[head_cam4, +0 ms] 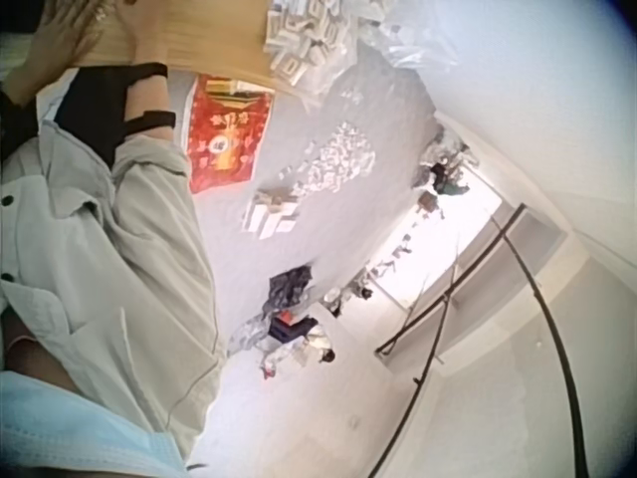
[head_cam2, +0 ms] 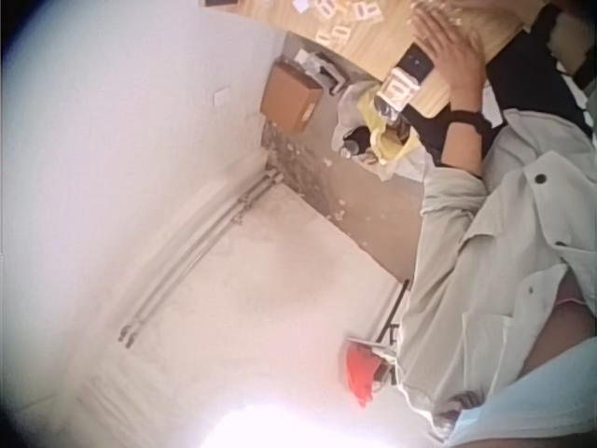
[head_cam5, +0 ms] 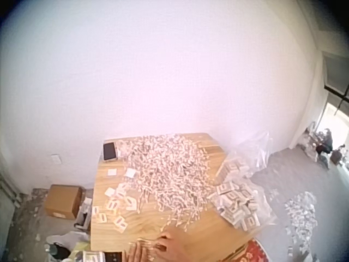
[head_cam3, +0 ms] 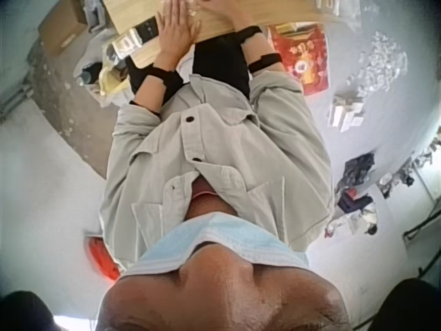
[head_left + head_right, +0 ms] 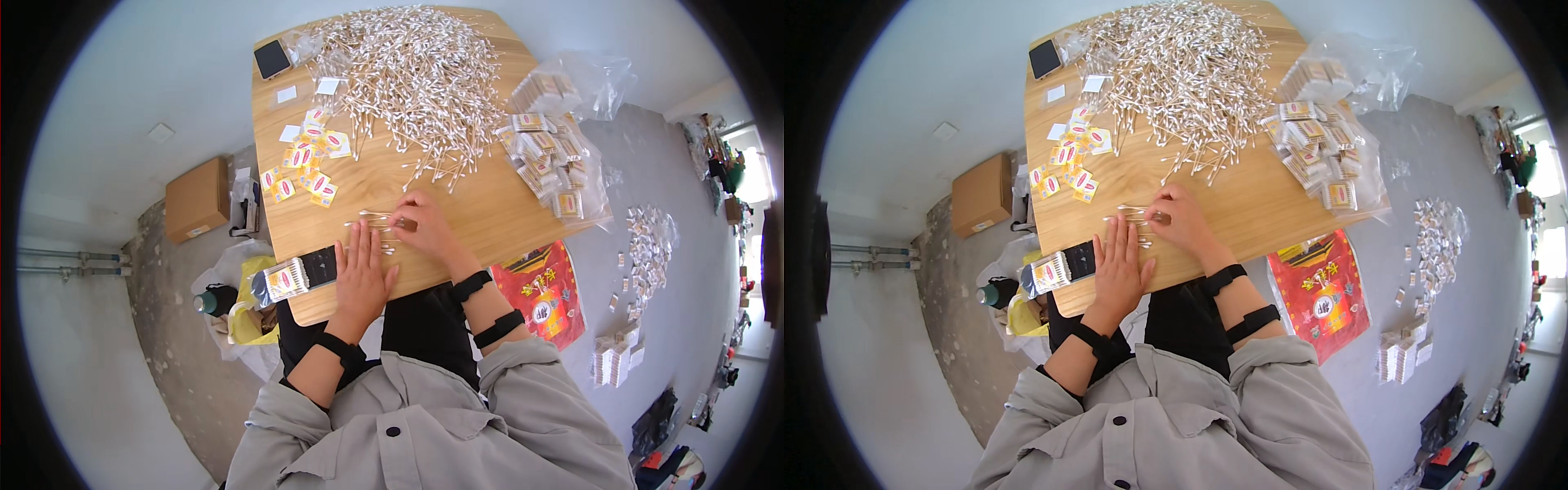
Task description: Packing several cotton swabs into small plastic bags and adding a cardboard label.
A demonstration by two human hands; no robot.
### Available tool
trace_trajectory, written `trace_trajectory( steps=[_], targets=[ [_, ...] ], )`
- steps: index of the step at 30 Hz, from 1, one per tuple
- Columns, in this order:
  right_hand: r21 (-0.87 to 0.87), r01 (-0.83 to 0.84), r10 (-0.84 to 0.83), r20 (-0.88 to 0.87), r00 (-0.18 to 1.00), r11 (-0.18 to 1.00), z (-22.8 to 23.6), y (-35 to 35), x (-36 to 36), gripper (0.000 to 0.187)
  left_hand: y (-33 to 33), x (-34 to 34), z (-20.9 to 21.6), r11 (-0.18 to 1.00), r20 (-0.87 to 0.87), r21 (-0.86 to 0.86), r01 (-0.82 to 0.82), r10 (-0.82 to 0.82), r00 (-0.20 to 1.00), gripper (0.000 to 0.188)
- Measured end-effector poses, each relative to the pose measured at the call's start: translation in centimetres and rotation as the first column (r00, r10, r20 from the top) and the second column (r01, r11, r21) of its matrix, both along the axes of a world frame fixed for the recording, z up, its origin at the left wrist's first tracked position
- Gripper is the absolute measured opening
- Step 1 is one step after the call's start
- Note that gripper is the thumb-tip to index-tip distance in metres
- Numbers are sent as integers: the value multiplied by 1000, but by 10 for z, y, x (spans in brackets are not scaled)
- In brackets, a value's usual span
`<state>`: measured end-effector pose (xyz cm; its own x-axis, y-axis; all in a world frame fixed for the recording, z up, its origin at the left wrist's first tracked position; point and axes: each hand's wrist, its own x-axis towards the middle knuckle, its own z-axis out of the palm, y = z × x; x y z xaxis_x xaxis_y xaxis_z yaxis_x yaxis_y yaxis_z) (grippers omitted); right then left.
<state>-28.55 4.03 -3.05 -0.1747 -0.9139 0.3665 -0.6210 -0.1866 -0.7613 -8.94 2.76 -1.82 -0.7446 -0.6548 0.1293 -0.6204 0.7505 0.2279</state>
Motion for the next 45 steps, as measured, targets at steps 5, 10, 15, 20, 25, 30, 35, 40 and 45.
trace_trajectory(
  steps=[5,10,15,20,25,30,35,40,45],
  targets=[
    [43,139,-142,87,986,989,1,-4,6,8,-2,-1,1,1000,-38,-1,-14,14,999,82],
    [118,191,-193,10,981,974,11,-11,12,7,-19,-9,8,998,-65,50,-44,47,997,97],
    [117,189,-187,-27,982,975,1,-18,4,8,-31,-6,7,993,-70,119,-23,32,997,107],
    [99,177,-180,15,984,979,-1,-18,7,11,-27,-2,-4,999,-129,48,-21,27,991,108],
    [87,211,-203,-93,975,974,-2,-20,8,6,-24,-2,1,996,-146,66,-61,70,987,109],
    [137,227,-244,125,962,964,-5,-23,6,5,-20,6,1,980,-132,69,-188,196,972,109],
    [211,294,-321,108,941,932,-5,-27,11,7,-13,4,0,989,-115,90,-119,129,985,109],
    [140,180,-176,-40,984,974,3,-17,11,6,-14,0,3,989,-219,150,12,22,976,108],
    [35,260,-240,517,822,965,-3,0,12,20,-26,-2,9,989,-210,148,-1,33,977,101]
  ],
)
